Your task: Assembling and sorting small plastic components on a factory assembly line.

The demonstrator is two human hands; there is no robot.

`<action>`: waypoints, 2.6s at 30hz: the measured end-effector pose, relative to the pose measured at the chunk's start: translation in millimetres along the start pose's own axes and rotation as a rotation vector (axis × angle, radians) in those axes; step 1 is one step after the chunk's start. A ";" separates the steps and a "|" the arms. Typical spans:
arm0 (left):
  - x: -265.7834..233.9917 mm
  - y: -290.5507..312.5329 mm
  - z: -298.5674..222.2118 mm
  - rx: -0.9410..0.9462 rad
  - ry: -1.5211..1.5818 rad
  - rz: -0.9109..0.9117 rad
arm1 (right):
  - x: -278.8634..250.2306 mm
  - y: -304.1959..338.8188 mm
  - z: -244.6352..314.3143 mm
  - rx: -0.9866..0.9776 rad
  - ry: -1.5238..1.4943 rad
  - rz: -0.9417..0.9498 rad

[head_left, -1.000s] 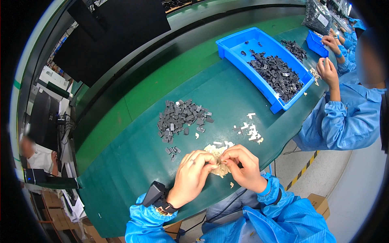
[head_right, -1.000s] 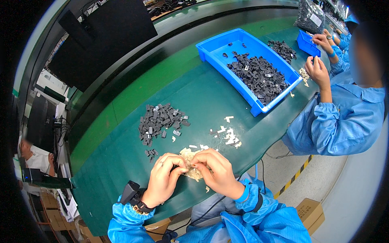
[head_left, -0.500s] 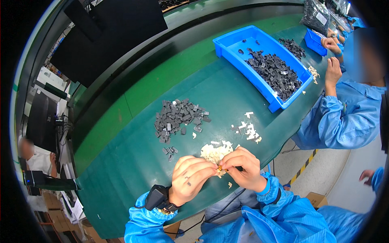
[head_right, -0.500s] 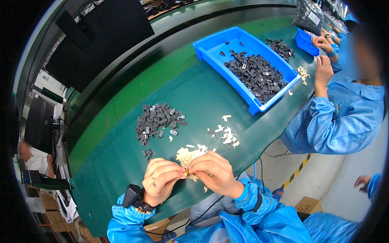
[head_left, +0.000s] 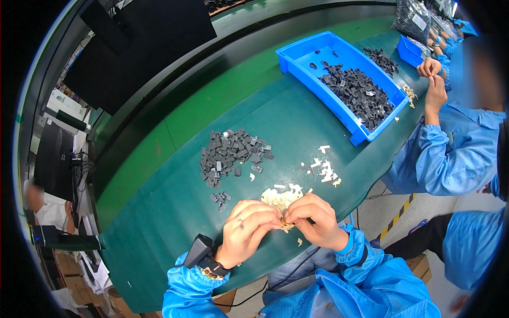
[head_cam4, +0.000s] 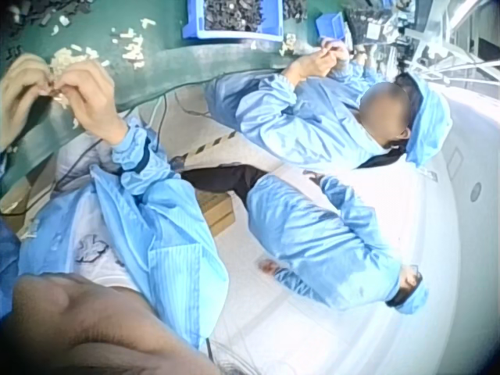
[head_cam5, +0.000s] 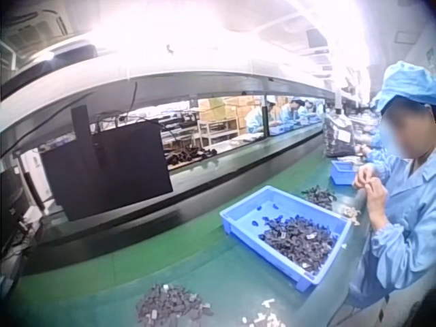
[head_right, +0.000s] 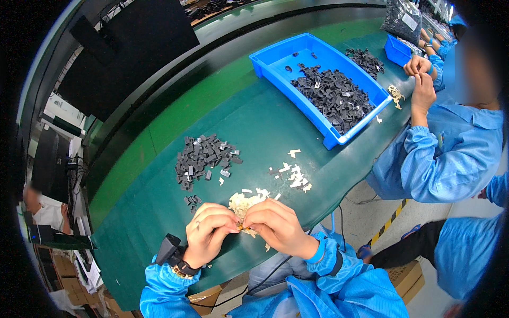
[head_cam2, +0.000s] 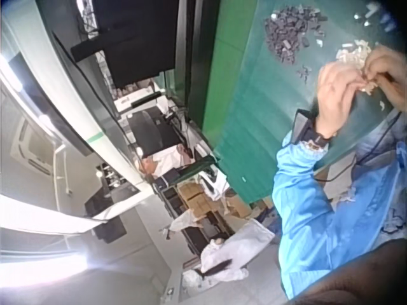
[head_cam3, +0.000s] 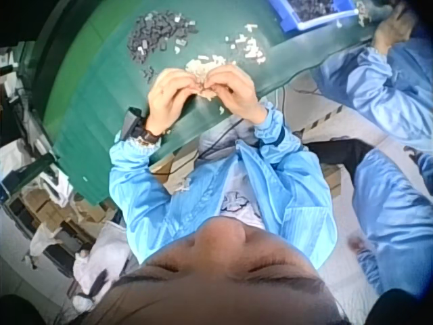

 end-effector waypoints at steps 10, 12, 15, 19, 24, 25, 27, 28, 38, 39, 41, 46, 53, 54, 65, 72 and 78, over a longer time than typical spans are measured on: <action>18.2 0.7 23.5 -0.250 0.279 0.277 | 4.8 1.4 -3.1 0.030 -0.057 0.046; 18.9 0.7 22.6 -0.218 0.277 0.300 | 4.7 1.8 -4.3 0.041 -0.059 0.055; 14.8 -3.0 20.4 -0.194 0.264 0.277 | 4.9 0.1 -1.8 0.024 -0.042 0.069; 12.8 -1.5 21.4 -0.207 0.270 0.286 | 5.5 0.9 -1.7 0.001 -0.023 0.085; 11.3 -2.1 22.6 -0.240 0.275 0.321 | 7.2 1.4 -0.2 -0.005 0.005 0.109; 9.4 -3.1 23.5 -0.241 0.274 0.321 | 7.1 0.4 0.4 -0.004 0.004 0.109; 14.3 -2.0 25.7 -0.267 0.303 0.430 | 13.9 -1.0 3.3 -0.023 0.015 0.195; 12.2 -3.8 26.1 -0.268 0.305 0.431 | 14.1 -1.5 4.1 -0.020 0.015 0.194; 12.2 -0.7 23.8 -0.326 0.235 0.328 | 7.4 0.9 0.2 -0.018 0.023 0.110; 6.8 -2.3 20.6 -0.287 0.189 0.246 | 3.1 1.3 1.2 -0.032 0.015 0.068; 4.1 -1.6 16.2 -0.200 0.115 0.186 | 2.0 0.5 3.9 -0.054 0.024 0.058; -3.7 -3.6 -1.2 0.022 -0.063 0.058 | -0.7 2.3 7.5 -0.087 0.047 0.027; -1.7 -0.9 -3.0 0.057 -0.107 0.032 | -1.1 2.3 10.2 -0.117 0.057 0.027; -1.5 -0.6 -3.1 0.057 -0.107 0.033 | -1.0 2.3 10.3 -0.116 0.058 0.028; 3.4 8.3 -5.0 0.083 -0.177 -0.005 | -0.4 3.0 12.3 -0.136 0.098 -0.008; -2.4 16.0 -11.6 0.137 -0.269 -0.127 | -8.0 8.8 10.4 -0.134 0.136 -0.108; -7.7 12.0 -7.3 0.161 -0.237 -0.088 | -20.8 6.2 0.2 0.011 0.083 -0.200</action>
Point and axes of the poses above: each hand's wrist, its own y-axis away from the middle knuckle, its own x-axis out of the palm, z = x × y, the point moved 9 cm from there along -y, towards the middle knuckle, and after that the axes turned 15 degrees about -y, right-handed, at the moved point
